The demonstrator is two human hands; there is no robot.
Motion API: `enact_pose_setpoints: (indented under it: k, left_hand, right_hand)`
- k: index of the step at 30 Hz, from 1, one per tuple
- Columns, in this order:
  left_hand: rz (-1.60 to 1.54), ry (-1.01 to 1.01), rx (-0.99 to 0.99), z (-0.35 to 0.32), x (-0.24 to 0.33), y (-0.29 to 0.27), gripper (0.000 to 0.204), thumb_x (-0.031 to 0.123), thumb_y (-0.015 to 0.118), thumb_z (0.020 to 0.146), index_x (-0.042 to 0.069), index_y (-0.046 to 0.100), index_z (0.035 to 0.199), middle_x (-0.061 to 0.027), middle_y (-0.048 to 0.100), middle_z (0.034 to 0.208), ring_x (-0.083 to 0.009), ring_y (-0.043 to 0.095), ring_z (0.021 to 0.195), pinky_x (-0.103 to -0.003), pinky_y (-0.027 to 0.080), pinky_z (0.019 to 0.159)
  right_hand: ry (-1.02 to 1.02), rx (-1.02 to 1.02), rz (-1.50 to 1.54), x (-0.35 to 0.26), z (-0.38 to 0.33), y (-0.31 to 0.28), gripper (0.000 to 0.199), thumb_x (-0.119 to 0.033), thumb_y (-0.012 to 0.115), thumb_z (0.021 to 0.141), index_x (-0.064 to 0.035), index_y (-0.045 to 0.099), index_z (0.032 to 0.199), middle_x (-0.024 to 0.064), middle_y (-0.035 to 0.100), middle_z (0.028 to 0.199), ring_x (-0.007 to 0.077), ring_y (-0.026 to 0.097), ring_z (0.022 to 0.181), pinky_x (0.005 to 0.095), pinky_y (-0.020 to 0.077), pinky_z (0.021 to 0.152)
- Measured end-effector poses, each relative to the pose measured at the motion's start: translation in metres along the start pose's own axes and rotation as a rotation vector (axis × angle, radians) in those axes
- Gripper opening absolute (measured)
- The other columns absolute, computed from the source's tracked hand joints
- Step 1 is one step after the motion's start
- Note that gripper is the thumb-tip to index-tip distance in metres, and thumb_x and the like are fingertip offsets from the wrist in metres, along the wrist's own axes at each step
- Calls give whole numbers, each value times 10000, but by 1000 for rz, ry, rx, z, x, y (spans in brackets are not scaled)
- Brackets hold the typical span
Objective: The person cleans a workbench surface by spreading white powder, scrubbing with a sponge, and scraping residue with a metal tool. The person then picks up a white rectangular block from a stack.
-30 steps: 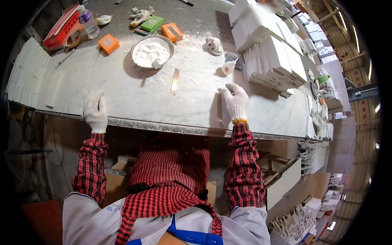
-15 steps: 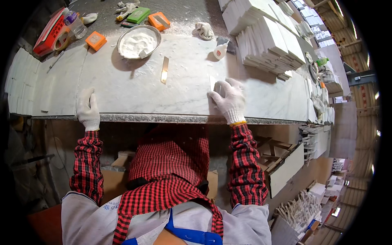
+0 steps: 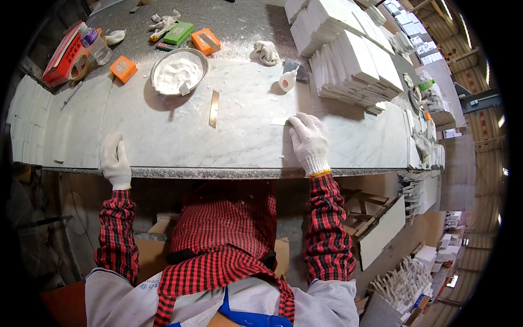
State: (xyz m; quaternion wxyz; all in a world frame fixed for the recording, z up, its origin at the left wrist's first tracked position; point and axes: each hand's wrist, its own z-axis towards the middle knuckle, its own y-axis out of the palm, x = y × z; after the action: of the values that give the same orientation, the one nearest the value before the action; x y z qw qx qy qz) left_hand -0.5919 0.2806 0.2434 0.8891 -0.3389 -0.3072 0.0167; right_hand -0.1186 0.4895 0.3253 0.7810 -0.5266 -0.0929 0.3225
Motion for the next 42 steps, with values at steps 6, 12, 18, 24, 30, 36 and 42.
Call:
enact_pose_setpoints:
  k: [6, 12, 18, 24, 30, 36, 42]
  left_hand:
    - [7, 2, 12, 1, 1, -1, 228, 28, 710, 934, 51, 784, 1148, -129, 749, 1182, -307, 688, 1159, -419, 537, 1023]
    - [47, 58, -6, 4, 7, -5, 218, -17, 691, 942, 7, 754, 1150, -125, 742, 1182, -287, 684, 1139, -394, 527, 1036]
    - [6, 24, 21, 2, 8, -5, 219, 16, 710, 924, 45, 777, 1130, -129, 748, 1157, -307, 696, 1108, -417, 544, 989]
    - [10, 52, 31, 0, -1, 0, 229, 14, 719, 917, 48, 778, 1135, -126, 748, 1160, -301, 699, 1110, -414, 547, 986]
    - [-17, 8, 26, -1, 1, -2, 210, -15, 713, 917, 23, 773, 1115, -126, 751, 1150, -292, 698, 1111, -404, 540, 995]
    - [49, 37, 60, 0, 8, -5, 198, 18, 730, 889, 60, 787, 1074, -112, 759, 1115, -301, 704, 1082, -422, 534, 983]
    - [10, 58, 76, 8, 12, -3, 199, 38, 742, 867, 88, 795, 1052, -96, 760, 1097, -306, 700, 1086, -434, 538, 969]
  right_hand:
    - [109, -99, 10, 15, -3, -6, 139, -216, 759, 888, -119, 779, 985, 96, 732, 950, 321, 690, 932, 429, 543, 828]
    - [372, -59, 14, 7, -2, -1, 177, -268, 767, 908, -113, 794, 989, 116, 730, 919, 311, 701, 877, 412, 546, 808]
    - [370, 58, -42, -1, 25, 8, 159, -220, 758, 918, -134, 784, 1048, 94, 738, 994, 302, 707, 904, 403, 557, 811]
    - [-166, -70, -73, -27, 68, 14, 307, -40, 635, 895, -122, 703, 1183, 95, 726, 1130, 332, 703, 936, 455, 571, 826]
    - [-19, -637, -318, -23, 78, -7, 200, -78, 581, 864, -95, 771, 924, 145, 737, 1003, 377, 706, 953, 480, 572, 822]
    - [-104, -377, -211, -26, 80, -17, 254, -26, 602, 884, -131, 750, 1062, 123, 720, 1053, 351, 702, 992, 462, 567, 801]
    - [-143, -202, -140, -27, 151, 80, 368, 14, 562, 890, -58, 632, 1244, 162, 684, 1215, 403, 671, 1096, 524, 555, 880]
